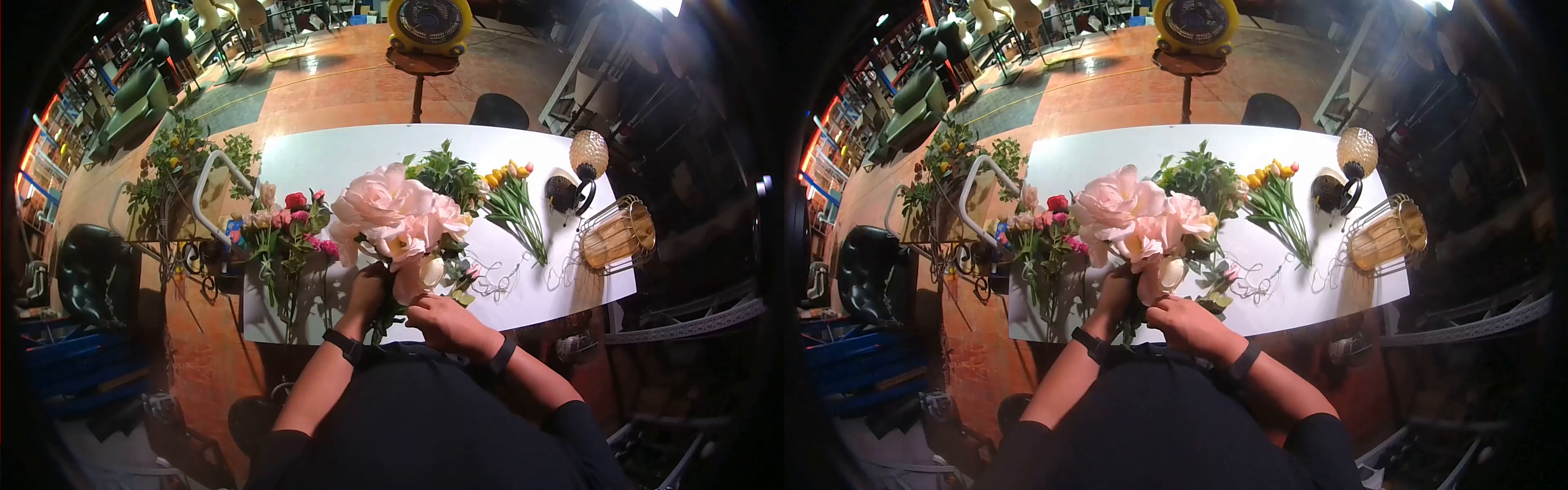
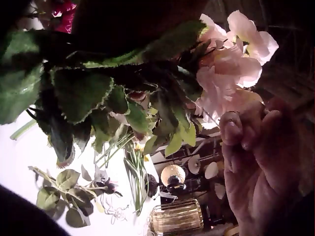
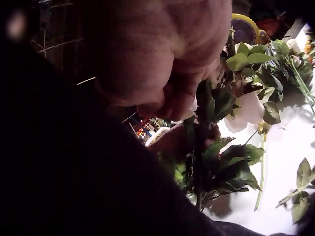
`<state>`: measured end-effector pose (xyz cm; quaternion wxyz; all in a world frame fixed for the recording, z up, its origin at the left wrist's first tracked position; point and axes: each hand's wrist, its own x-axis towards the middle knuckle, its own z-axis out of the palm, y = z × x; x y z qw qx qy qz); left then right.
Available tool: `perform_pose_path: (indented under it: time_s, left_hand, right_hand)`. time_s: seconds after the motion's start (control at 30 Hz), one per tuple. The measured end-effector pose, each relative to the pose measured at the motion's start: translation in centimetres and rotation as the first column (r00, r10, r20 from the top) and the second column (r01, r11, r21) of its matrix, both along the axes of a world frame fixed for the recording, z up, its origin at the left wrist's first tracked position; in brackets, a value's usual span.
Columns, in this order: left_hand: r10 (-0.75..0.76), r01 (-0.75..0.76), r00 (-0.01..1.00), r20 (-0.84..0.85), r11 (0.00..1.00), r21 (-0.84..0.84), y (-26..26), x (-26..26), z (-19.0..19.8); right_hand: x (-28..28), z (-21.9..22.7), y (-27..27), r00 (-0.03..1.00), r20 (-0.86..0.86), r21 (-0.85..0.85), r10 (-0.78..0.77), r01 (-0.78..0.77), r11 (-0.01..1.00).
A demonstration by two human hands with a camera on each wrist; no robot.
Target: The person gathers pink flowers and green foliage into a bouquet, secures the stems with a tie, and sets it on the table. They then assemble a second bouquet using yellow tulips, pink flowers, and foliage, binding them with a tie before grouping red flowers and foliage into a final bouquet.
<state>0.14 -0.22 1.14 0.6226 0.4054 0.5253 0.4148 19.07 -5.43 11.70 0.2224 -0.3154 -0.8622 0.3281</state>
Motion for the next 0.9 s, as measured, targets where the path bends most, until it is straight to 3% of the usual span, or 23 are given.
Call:
perform_pose_path:
  time_s: [0.07, 0.17, 0.2, 0.27, 0.3, 0.33, 0.37, 0.4, 0.43, 0.47, 0.53, 0.57, 0.6, 0.67, 0.73, 0.8, 0.83, 0.9]
  left_hand:
    - [0.018, -0.020, 0.999, 0.029, 0.998, 0.059, 1.6, 1.2, 1.0]
    - [0.088, -0.076, 0.949, 0.301, 0.996, -0.051, 0.8, -0.4, 2.1]
    - [0.092, -0.077, 0.944, 0.316, 0.995, -0.061, 0.2, 0.1, 2.3]
    - [0.034, 0.000, 0.993, -0.113, 0.957, 0.290, -0.5, 0.0, 3.1]
    - [0.036, 0.028, 0.988, -0.152, 0.917, 0.397, 0.4, -0.3, 1.4]
    - [-0.019, -0.001, 0.988, 0.151, 0.991, 0.132, 0.2, -1.3, -0.3]
    - [0.007, 0.053, 0.969, -0.249, 0.970, 0.235, 0.0, -1.0, 3.3]
    - [0.075, 0.146, 0.791, -0.607, 0.941, 0.306, -0.1, -0.9, 6.5]
    - [0.068, 0.172, 0.872, -0.485, 0.885, 0.433, -0.1, -1.4, 6.0]
    - [0.065, 0.175, 0.872, -0.486, 0.885, 0.432, -0.2, -1.5, 6.1]
    - [0.138, 0.237, 0.789, -0.598, 0.831, 0.504, -0.4, -1.5, 6.5]
    - [0.254, 0.085, 0.820, -0.513, 0.832, 0.548, -0.9, -1.4, 6.0]
    - [0.248, 0.091, 0.822, -0.512, 0.831, 0.549, -0.7, -1.5, 5.6]
    - [0.168, 0.235, 0.722, -0.671, 0.853, 0.467, -0.3, -2.0, 5.3]
    - [0.232, 0.178, 0.765, -0.600, 0.820, 0.544, -0.3, -1.9, 5.2]
    - [0.316, 0.279, 0.790, -0.526, 0.578, 0.767, -0.1, -2.2, 5.8]
    - [0.304, 0.293, 0.790, -0.532, 0.575, 0.764, 0.1, -2.4, 5.3]
    - [0.459, 0.337, 0.742, -0.488, 0.374, 0.864, 0.5, -3.0, 3.7]
  right_hand:
    - [0.7, 0.0, 1.2, 1.000, -0.022, 0.056, 0.002, -0.001, 0.998]
    - [-0.9, -0.3, 0.5, 0.994, -0.105, 0.081, -0.006, 0.015, 0.997]
    - [-0.3, -0.3, 0.2, 0.996, -0.093, 0.093, 0.002, 0.006, 0.996]
    - [0.5, -0.4, 0.2, 0.997, -0.080, 0.112, 0.012, -0.003, 0.994]
    - [0.5, -0.6, 0.3, 0.978, -0.208, -0.017, 0.002, -0.006, 1.000]
    - [0.6, -0.9, 0.3, 0.943, -0.331, -0.146, -0.026, -0.024, 0.989]
    - [0.8, -1.1, 0.3, 0.943, -0.331, -0.147, -0.030, -0.020, 0.989]
    - [0.9, -1.3, 0.3, 0.890, -0.428, -0.385, -0.157, -0.023, 0.923]
    - [1.1, -1.4, 0.3, 0.823, -0.482, -0.596, -0.300, -0.057, 0.801]
    - [1.3, -1.3, 0.4, 0.822, -0.482, -0.597, -0.303, -0.055, 0.801]
    - [1.7, -0.8, 1.1, 0.703, -0.620, -0.609, -0.348, -0.151, 0.779]
    - [1.7, -0.6, 1.4, 0.704, -0.605, -0.627, -0.371, -0.134, 0.768]
    - [1.8, -0.3, 1.5, 0.702, -0.605, -0.627, -0.376, -0.128, 0.769]
    - [1.9, 0.2, 1.8, 0.725, -0.558, -0.682, -0.404, -0.124, 0.720]
    - [2.1, 0.2, 1.8, 0.705, -0.589, -0.675, -0.395, -0.159, 0.721]
    - [2.0, 1.0, 1.5, 0.739, -0.564, -0.655, -0.370, -0.127, 0.745]
    - [2.1, 0.8, 1.4, 0.729, -0.569, -0.655, -0.381, -0.122, 0.745]
    - [2.0, 0.5, 1.7, 0.643, -0.721, -0.518, -0.258, -0.254, 0.816]
